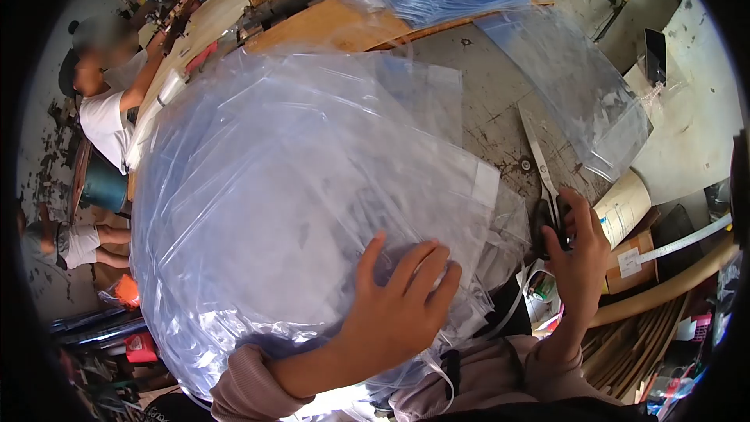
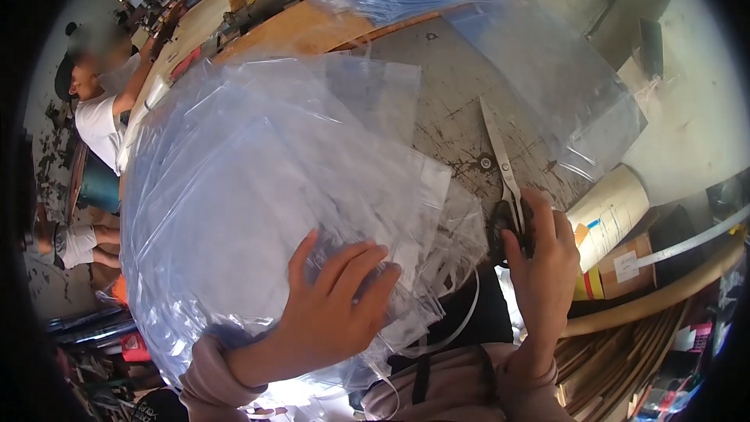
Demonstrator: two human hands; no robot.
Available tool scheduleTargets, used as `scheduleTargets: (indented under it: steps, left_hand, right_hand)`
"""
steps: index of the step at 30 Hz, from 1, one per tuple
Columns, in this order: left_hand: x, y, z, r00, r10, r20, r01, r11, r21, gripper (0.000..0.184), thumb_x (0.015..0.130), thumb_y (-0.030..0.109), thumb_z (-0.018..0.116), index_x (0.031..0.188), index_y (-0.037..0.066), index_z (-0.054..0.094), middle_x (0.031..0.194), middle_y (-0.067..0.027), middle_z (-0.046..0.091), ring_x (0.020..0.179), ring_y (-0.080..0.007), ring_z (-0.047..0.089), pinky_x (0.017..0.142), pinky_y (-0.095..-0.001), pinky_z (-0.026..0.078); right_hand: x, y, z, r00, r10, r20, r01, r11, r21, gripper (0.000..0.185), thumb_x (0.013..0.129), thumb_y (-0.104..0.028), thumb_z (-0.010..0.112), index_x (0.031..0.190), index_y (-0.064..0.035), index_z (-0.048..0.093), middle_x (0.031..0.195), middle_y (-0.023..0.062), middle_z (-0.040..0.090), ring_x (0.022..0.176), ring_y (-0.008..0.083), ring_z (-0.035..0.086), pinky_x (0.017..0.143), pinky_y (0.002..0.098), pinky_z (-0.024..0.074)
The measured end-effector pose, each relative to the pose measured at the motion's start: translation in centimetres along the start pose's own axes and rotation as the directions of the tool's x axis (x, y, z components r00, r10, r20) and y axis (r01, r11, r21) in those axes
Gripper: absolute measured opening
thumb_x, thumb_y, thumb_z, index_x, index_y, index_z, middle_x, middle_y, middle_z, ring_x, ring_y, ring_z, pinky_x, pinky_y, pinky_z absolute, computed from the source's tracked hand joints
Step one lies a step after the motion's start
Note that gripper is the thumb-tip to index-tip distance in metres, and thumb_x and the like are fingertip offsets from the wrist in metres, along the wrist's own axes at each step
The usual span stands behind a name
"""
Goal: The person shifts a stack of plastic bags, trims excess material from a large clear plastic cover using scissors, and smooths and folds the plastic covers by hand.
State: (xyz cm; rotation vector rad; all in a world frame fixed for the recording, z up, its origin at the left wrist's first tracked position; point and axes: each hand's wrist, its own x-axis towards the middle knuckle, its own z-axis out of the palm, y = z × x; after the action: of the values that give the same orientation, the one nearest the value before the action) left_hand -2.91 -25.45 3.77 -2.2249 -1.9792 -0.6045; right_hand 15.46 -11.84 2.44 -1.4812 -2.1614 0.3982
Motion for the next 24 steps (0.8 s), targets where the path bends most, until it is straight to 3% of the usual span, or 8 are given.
scheduleTargets:
  steps: [6,8,11,14,16,17,21,24]
  left_hand:
    - [-0.3,-0.3,0.3,0.999,0.039,-0.012,-0.039,0.999,0.025,0.026,0.072,0.015,0.065,0.097,0.008,0.064,0.106,-0.0029,0.059,0.103,-0.0166,0.058,0.097,-0.0483,0.031]
    - [-0.6,-0.3,0.6,0.998,0.058,-0.03,-0.057,0.998,0.025,0.024,0.073,0.015,0.065,0.096,0.008,0.064,0.105,-0.0019,0.06,0.103,-0.0156,0.058,0.096,-0.0469,0.033]
    - [-1.0,-0.3,0.8,0.984,0.176,-0.02,-0.164,0.95,0.265,0.022,0.074,0.016,0.064,0.095,0.009,0.064,0.102,-0.0009,0.061,0.102,-0.0154,0.059,0.093,-0.0444,0.036]
    - [-0.5,-0.3,0.4,0.986,0.167,-0.021,-0.155,0.952,0.264,0.018,0.074,0.015,0.062,0.091,0.01,0.063,0.098,-0.0004,0.061,0.101,-0.0154,0.059,0.091,-0.0439,0.037]
    - [0.0,-0.5,-0.1,0.983,0.176,-0.043,-0.164,0.967,0.196,0.016,0.071,0.013,0.063,0.087,0.011,0.061,0.094,0.0002,0.06,0.099,-0.0153,0.059,0.091,-0.0435,0.037]
    - [0.1,-0.5,0.0,0.984,0.172,-0.042,-0.161,0.968,0.192,0.016,0.071,0.013,0.063,0.087,0.011,0.061,0.094,0.0002,0.06,0.099,-0.0153,0.059,0.091,-0.0435,0.037]
    - [0.2,-0.4,-0.1,0.991,0.084,-0.105,-0.085,0.996,-0.008,0.018,0.065,0.011,0.065,0.082,0.012,0.058,0.09,-0.0002,0.058,0.093,-0.016,0.058,0.088,-0.0425,0.036]
    - [0.3,-0.4,-0.3,0.995,0.023,-0.097,-0.033,0.994,-0.103,0.02,0.063,0.01,0.066,0.082,0.013,0.057,0.09,-0.0012,0.057,0.089,-0.0166,0.058,0.086,-0.0419,0.035]
  right_hand:
    - [-0.3,3.4,-2.1,0.968,0.05,0.247,-0.13,0.94,0.317,0.051,0.077,0.001,0.064,0.125,-0.0055,0.048,0.083,0.0098,0.059,0.068,0.0148,0.058,0.063,0.0278,0.0479]
    - [-1.0,4.4,-1.4,0.963,-0.045,0.266,-0.187,0.598,0.779,0.051,0.082,0.001,0.06,0.13,-0.001,0.042,0.082,0.0065,0.058,0.068,0.011,0.056,0.059,0.0242,0.0466]
    - [-4.6,5.7,-0.5,0.931,-0.172,0.322,-0.268,0.278,0.922,0.079,0.068,-0.027,0.08,0.131,-0.0002,0.041,0.084,0.0057,0.057,0.073,0.0115,0.055,0.063,0.0216,0.0418]
    - [-8.1,5.5,-1.8,0.807,-0.269,0.526,-0.494,0.18,0.851,0.077,0.06,-0.037,0.083,0.116,0.0035,0.048,0.077,0.0045,0.053,0.066,0.0165,0.054,0.067,0.0268,0.0428]
    - [-10.0,6.2,-3.8,0.62,-0.15,0.77,-0.703,0.328,0.631,0.062,0.057,-0.029,0.083,0.101,0.0031,0.054,0.08,0.006,0.055,0.073,0.0169,0.056,0.067,0.0275,0.0426]
    - [-10.5,6.6,-4.4,0.617,-0.148,0.773,-0.706,0.331,0.626,0.062,0.057,-0.029,0.083,0.101,0.0031,0.054,0.08,0.006,0.055,0.073,0.0169,0.056,0.067,0.0275,0.0426]
    - [-11.1,7.2,-5.7,0.261,-0.052,0.964,-0.858,0.444,0.256,0.044,0.061,-0.017,0.078,0.097,-0.0003,0.059,0.083,0.0053,0.056,0.075,0.0134,0.056,0.065,0.0222,0.0433]
    - [-10.6,5.6,-6.5,0.3,0.109,0.948,-0.847,0.488,0.212,0.033,0.065,-0.003,0.076,0.096,-0.004,0.063,0.08,0.0028,0.058,0.075,0.0092,0.056,0.071,0.0171,0.0442]
